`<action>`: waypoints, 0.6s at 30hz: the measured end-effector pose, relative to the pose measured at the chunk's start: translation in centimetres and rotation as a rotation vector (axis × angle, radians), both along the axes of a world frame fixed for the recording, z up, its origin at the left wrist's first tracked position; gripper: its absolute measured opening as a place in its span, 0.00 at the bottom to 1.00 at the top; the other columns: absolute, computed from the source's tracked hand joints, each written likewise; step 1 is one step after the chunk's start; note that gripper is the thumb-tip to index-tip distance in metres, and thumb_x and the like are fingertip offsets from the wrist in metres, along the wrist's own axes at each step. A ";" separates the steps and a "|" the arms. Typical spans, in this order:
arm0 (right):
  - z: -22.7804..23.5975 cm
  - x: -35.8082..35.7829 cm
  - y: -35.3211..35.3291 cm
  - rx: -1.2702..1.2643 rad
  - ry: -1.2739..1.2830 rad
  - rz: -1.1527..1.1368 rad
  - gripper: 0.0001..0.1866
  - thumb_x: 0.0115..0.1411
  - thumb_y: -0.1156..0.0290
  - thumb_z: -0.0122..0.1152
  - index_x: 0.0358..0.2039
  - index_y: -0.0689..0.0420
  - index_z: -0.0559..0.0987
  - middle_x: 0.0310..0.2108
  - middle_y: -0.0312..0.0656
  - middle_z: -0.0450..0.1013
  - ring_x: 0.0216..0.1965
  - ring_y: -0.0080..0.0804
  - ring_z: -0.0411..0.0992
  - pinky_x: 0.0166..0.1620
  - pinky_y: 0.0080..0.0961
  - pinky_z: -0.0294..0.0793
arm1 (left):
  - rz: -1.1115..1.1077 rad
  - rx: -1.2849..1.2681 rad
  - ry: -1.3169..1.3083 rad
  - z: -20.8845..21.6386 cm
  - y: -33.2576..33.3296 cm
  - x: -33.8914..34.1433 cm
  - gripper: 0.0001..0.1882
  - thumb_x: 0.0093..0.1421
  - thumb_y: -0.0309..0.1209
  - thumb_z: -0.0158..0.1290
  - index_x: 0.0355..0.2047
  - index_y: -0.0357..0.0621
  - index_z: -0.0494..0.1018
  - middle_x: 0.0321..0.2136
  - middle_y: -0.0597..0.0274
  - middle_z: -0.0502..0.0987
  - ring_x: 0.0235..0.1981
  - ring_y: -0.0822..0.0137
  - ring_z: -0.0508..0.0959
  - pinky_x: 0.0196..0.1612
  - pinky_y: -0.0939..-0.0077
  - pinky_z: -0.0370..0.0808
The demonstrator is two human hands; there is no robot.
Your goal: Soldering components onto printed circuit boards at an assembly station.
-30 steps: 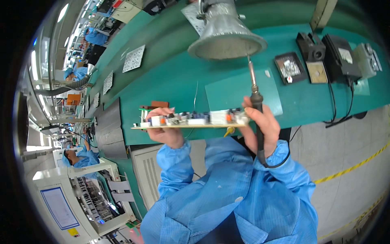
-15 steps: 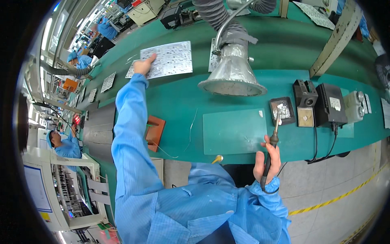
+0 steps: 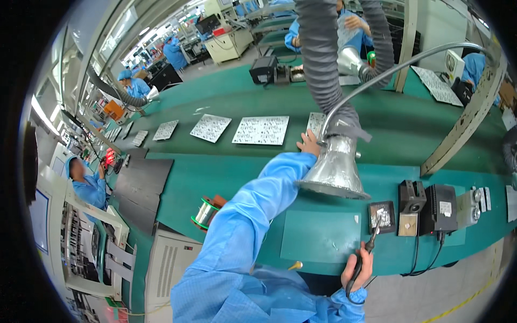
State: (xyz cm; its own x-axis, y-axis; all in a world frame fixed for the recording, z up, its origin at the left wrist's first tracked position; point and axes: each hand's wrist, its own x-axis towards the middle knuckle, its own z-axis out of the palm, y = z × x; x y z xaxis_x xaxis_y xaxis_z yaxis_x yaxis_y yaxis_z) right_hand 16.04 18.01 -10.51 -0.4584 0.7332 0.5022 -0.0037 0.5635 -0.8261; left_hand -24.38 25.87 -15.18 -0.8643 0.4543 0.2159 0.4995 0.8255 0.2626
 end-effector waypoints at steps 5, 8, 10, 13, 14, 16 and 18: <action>-0.2 0.1 0.0 0.015 0.025 0.005 0.17 0.56 0.80 0.50 0.47 0.65 0.70 0.46 0.51 0.71 0.34 0.31 0.68 0.40 0.26 0.69 | 0.002 0.063 0.161 -1.4 0.2 -1.5 0.26 0.54 0.37 0.47 0.56 0.63 0.62 0.60 0.44 0.54 0.56 0.40 0.58 0.47 0.36 0.57; -0.3 -0.1 0.2 0.019 0.025 0.007 0.16 0.56 0.80 0.50 0.47 0.65 0.70 0.46 0.51 0.71 0.33 0.31 0.67 0.40 0.26 0.69 | -0.050 0.115 0.094 0.9 -0.7 -1.0 0.27 0.54 0.38 0.49 0.55 0.58 0.63 0.61 0.44 0.54 0.57 0.40 0.58 0.47 0.38 0.58; -0.5 -0.1 0.2 0.012 0.032 -0.012 0.16 0.56 0.80 0.51 0.46 0.65 0.70 0.45 0.52 0.71 0.33 0.31 0.67 0.39 0.26 0.69 | -0.063 0.041 0.105 4.1 -1.4 0.4 0.29 0.52 0.41 0.51 0.56 0.55 0.62 0.61 0.44 0.54 0.57 0.39 0.57 0.49 0.39 0.57; -0.5 -0.1 0.3 0.008 0.047 -0.028 0.15 0.56 0.78 0.53 0.45 0.64 0.70 0.43 0.55 0.71 0.32 0.38 0.69 0.38 0.30 0.70 | -0.052 -0.111 0.128 11.4 -5.1 2.8 0.36 0.49 0.47 0.54 0.58 0.50 0.61 0.62 0.43 0.52 0.59 0.38 0.56 0.52 0.39 0.56; -0.5 0.0 0.2 0.006 0.057 -0.030 0.15 0.56 0.77 0.53 0.44 0.64 0.70 0.42 0.57 0.72 0.32 0.41 0.70 0.37 0.32 0.71 | -0.043 -0.180 0.073 14.4 -7.1 3.4 0.43 0.46 0.52 0.55 0.60 0.48 0.58 0.63 0.43 0.50 0.61 0.38 0.53 0.55 0.40 0.54; -0.4 0.0 0.2 0.011 0.061 -0.005 0.15 0.55 0.77 0.53 0.44 0.64 0.70 0.42 0.57 0.72 0.31 0.41 0.70 0.37 0.32 0.71 | -0.021 -0.242 0.016 17.0 -11.2 3.3 0.50 0.43 0.57 0.57 0.62 0.46 0.54 0.64 0.43 0.48 0.63 0.38 0.50 0.58 0.40 0.51; -0.4 -0.1 0.3 0.009 0.062 0.007 0.15 0.55 0.76 0.54 0.44 0.64 0.71 0.42 0.57 0.72 0.31 0.41 0.70 0.37 0.31 0.71 | -0.025 -0.261 0.003 18.5 -14.7 2.9 0.56 0.37 0.63 0.57 0.62 0.46 0.55 0.64 0.41 0.47 0.64 0.36 0.47 0.60 0.39 0.48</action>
